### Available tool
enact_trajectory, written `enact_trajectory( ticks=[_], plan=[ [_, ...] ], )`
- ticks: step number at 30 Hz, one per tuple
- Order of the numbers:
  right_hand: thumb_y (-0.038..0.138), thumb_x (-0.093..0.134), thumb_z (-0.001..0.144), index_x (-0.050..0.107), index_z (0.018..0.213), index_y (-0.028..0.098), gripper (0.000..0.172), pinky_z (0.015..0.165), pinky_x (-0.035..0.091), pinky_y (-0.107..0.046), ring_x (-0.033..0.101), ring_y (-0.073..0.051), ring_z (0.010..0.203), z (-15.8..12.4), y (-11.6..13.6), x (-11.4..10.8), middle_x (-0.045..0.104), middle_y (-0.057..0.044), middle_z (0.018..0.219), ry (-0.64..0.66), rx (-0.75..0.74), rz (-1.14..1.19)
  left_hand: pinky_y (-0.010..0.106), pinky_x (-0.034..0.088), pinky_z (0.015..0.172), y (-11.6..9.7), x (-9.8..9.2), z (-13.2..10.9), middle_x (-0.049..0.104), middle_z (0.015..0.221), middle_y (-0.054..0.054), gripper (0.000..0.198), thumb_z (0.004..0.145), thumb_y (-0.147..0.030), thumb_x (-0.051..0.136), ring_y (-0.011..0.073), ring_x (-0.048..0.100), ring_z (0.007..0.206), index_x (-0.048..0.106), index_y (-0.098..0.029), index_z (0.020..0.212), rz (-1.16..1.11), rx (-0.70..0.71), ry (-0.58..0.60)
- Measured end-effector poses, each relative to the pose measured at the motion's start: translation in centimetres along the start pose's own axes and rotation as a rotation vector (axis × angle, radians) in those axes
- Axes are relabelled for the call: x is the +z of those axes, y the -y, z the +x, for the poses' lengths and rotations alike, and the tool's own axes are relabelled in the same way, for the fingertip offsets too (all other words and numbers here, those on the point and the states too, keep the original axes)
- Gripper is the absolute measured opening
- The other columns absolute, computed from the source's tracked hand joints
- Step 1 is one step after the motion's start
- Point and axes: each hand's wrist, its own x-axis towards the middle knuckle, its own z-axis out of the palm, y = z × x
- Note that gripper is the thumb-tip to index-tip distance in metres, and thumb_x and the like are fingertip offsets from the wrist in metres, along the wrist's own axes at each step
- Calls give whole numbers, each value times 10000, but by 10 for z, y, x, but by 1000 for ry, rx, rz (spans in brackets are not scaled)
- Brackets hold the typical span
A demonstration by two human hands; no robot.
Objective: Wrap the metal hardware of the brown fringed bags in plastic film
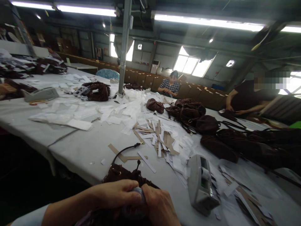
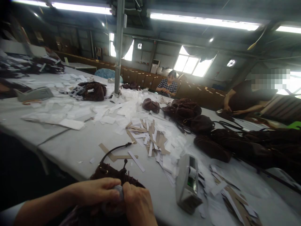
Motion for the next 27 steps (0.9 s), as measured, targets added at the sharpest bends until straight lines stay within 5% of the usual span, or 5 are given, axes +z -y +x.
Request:
enact_trajectory(
  ticks=[7,12,18,23,27],
  plan=[
    [143,702,718,482,735,233,238,477,271,-292,648,-156,524,0,-4,-8,656,56,608,-27,0,-5,175,436,466,3,6,3,603,879,21,420,776,-561,653,128,576,666,544,-209,977,-364,-1,159],
    [242,622,824,489,739,231,159,487,251,-299,619,-161,503,-3,-10,11,641,36,590,-74,5,-1,144,359,389,11,3,8,612,737,10,402,786,-547,652,114,555,570,540,-201,958,-354,-23,98],
    [562,264,970,501,724,219,484,489,252,-289,576,-132,484,6,-16,17,605,10,542,-186,-40,81,165,420,409,18,-10,14,631,793,35,404,780,-511,673,122,576,590,591,-193,1015,-481,-12,174],
    [612,255,947,537,730,203,542,481,279,-284,587,-142,506,16,-17,11,626,-8,594,-110,-69,54,138,340,342,22,-18,18,608,706,4,360,743,-456,715,82,500,476,627,-174,950,-397,-40,38],
    [633,500,855,602,1013,180,490,596,428,-257,640,-178,704,25,-23,1,676,-39,809,-59,60,186,134,276,317,35,-26,24,532,570,-35,356,703,-461,730,58,409,402,634,-147,842,-366,-78,-194]
  ],
)
